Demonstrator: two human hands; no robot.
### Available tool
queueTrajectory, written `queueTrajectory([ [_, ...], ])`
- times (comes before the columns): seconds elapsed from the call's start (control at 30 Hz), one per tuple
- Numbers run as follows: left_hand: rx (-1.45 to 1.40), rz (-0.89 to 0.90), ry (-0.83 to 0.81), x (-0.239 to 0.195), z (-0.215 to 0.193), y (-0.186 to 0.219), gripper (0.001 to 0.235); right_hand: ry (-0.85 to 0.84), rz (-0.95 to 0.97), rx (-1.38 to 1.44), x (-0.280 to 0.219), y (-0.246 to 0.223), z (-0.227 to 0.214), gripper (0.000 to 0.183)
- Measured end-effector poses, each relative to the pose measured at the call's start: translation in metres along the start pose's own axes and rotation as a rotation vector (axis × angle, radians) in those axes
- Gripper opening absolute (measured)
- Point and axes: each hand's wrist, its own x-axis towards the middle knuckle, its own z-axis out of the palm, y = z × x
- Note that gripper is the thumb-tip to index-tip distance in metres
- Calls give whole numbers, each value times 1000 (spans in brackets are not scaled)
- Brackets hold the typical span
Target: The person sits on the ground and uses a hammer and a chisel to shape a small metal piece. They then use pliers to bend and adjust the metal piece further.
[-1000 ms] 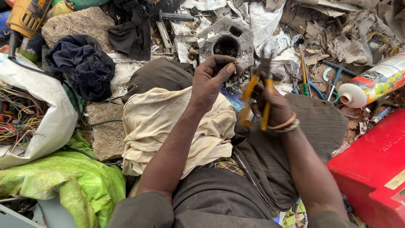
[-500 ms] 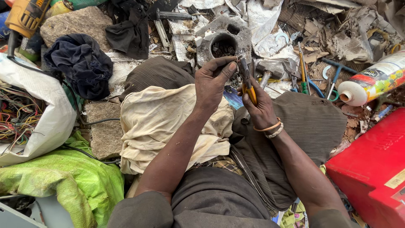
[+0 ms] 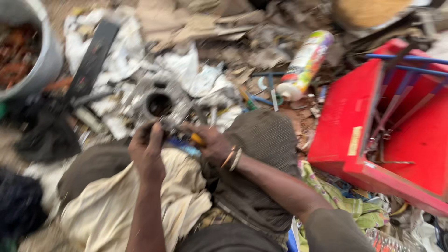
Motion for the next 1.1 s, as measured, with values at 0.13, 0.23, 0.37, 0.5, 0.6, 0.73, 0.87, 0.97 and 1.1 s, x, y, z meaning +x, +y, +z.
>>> queueTrajectory([
  [0.13,-101,-100,-18,-1,-6,-2,15,-122,99,-70,1,-4,1,57],
  [0.23,-86,-108,-80,4,-7,-2,16,-95,11,-74,2,1,-1,55],
  [0.37,-45,-71,-145,4,-8,0,22,-111,29,20,0,4,4,50],
  [0.5,-154,-167,-106,6,-3,0,18,-114,75,-7,-3,4,7,48],
  [0.6,-268,-293,-73,7,-4,0,21,-91,23,-19,-2,5,5,56],
  [0.73,-494,-490,-124,4,-19,0,29,-78,-31,-108,-2,7,3,62],
  [0.87,-653,-552,-267,4,-29,4,35,-72,-80,-152,-1,10,2,58],
  [0.97,-159,-412,-79,2,-26,7,40,-68,-50,-142,-2,12,5,57],
  [1.1,-147,-98,-127,-2,-13,13,26,-77,-5,-135,0,14,7,58],
])
